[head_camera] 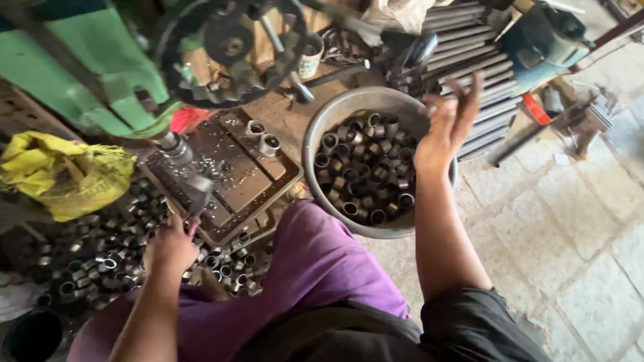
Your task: The person operates a drill press to machine small metal cylinders. They pick up a cylinder from a large metal bowl, place it under the drill bit, and use the handwheel to lower the drill for machining. After drilling, the person removes the part and places it into a pile on the floor.
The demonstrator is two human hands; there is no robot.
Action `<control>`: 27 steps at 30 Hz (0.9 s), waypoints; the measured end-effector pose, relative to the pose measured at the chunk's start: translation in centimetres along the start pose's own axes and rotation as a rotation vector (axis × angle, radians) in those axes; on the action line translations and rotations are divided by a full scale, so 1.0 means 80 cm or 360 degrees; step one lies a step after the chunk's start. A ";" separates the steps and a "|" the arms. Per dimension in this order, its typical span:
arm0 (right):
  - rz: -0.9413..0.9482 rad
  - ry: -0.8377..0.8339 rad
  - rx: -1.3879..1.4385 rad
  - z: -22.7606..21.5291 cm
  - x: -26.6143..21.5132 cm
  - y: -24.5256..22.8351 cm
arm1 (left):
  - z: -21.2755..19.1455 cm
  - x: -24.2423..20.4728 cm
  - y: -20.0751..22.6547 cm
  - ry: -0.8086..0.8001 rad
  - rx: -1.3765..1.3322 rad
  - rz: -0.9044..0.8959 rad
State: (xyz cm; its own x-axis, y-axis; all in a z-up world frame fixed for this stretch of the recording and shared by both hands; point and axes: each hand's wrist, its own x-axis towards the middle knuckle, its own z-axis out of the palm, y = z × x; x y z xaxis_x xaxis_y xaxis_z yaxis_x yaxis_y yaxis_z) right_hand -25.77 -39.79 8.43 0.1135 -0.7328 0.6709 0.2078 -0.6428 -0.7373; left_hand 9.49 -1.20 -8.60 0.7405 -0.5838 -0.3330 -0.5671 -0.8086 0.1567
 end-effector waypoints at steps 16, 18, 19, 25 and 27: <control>0.0728 -0.1209 -0.1739 -0.078 -0.138 0.162 | 0.013 -0.027 -0.111 0.0302 0.0062 -0.0067; 0.1109 -0.1341 -0.1776 -0.065 -0.131 0.165 | 0.011 -0.042 -0.129 0.0281 0.0203 -0.0214; 0.1301 -0.1405 -0.1791 -0.058 -0.130 0.166 | 0.008 -0.049 -0.136 0.0198 0.0251 -0.0338; 0.1218 -0.0826 -0.2023 -0.053 -0.147 0.183 | -0.002 -0.062 -0.142 -0.0363 0.0319 -0.0984; 0.1733 -0.0679 -0.1542 -0.061 -0.147 0.187 | 0.001 -0.065 -0.143 -0.0367 0.0261 -0.1072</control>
State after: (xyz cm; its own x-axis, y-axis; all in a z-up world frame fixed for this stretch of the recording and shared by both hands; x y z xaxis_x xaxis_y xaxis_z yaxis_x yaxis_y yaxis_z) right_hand -28.72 -41.86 -10.86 0.0851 -0.9244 -0.3719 -0.8403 0.1340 -0.5254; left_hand 12.09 11.11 -8.76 0.8630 0.0811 -0.4986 -0.0756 -0.9552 -0.2862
